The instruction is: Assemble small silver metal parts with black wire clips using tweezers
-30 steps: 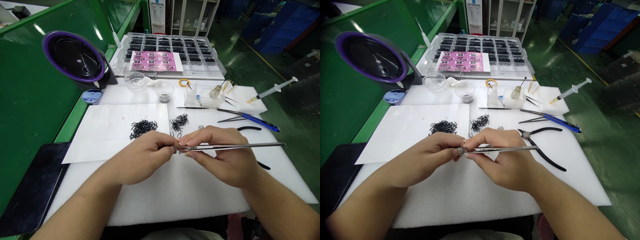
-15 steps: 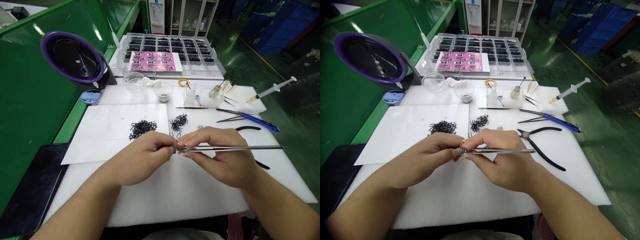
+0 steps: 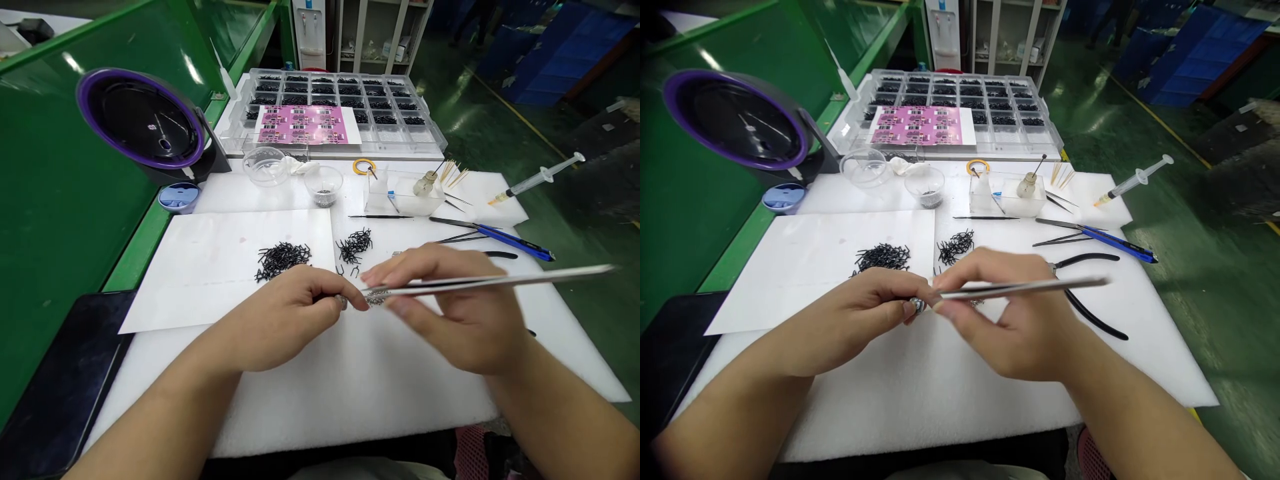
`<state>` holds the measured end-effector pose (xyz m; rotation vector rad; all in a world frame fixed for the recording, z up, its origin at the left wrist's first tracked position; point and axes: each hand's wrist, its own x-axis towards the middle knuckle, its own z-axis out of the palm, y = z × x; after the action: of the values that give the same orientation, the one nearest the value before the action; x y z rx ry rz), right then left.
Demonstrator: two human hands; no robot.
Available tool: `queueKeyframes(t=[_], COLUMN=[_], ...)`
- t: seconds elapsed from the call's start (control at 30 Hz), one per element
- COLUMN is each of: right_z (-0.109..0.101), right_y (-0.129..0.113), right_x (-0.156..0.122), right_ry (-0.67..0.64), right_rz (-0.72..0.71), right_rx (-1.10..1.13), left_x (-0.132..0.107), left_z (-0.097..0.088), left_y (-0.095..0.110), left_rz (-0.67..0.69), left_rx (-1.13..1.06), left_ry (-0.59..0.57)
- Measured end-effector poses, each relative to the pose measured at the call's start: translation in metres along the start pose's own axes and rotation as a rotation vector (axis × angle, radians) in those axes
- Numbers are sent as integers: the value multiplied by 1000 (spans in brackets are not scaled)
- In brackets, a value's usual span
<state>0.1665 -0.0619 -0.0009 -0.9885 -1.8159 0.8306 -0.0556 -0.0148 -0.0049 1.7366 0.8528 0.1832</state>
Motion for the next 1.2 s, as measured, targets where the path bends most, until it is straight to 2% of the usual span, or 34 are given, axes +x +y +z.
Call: queueKeyframes(t=[0.1, 0.17, 0.23, 0.37, 0.57, 0.73, 0.83, 0.9, 1.0, 1.1, 1.2], right_z=[-16, -28, -37, -39, -21, -21, -22, -17, -2, 12, 17], right_y=[3, 9, 16, 26, 35, 37, 31, 24, 15, 13, 16], right_x=[1, 3, 6, 10, 15, 17, 16, 14, 9, 5, 4], right_ry=[220, 305, 236, -70, -176, -155, -59, 12, 45, 28, 31], right_rz=[0, -14, 56, 246, 408, 515, 417, 279, 83, -33, -48], right_rx=[142, 36, -214, -682, -828, -923, -782, -543, -257, -201, -182], left_x=[-1, -2, -3, -4, -3, 3, 5, 5, 6, 6, 5], left_z=[-1, -1, -1, -2, 1, 3, 5, 6, 8, 7, 7], left_y=[0, -2, -5, -10, -1, 0, 0, 0, 0, -2, -3], left_rz=[-29, -30, -26, -8, -121, -119, -115, -96, -63, -57, -49], left_rx=[32, 44, 37, 13, 135, 176, 178, 152, 113, 107, 109], left_ry=[42, 63, 77, 67, 104, 113, 161, 204, 239, 221, 195])
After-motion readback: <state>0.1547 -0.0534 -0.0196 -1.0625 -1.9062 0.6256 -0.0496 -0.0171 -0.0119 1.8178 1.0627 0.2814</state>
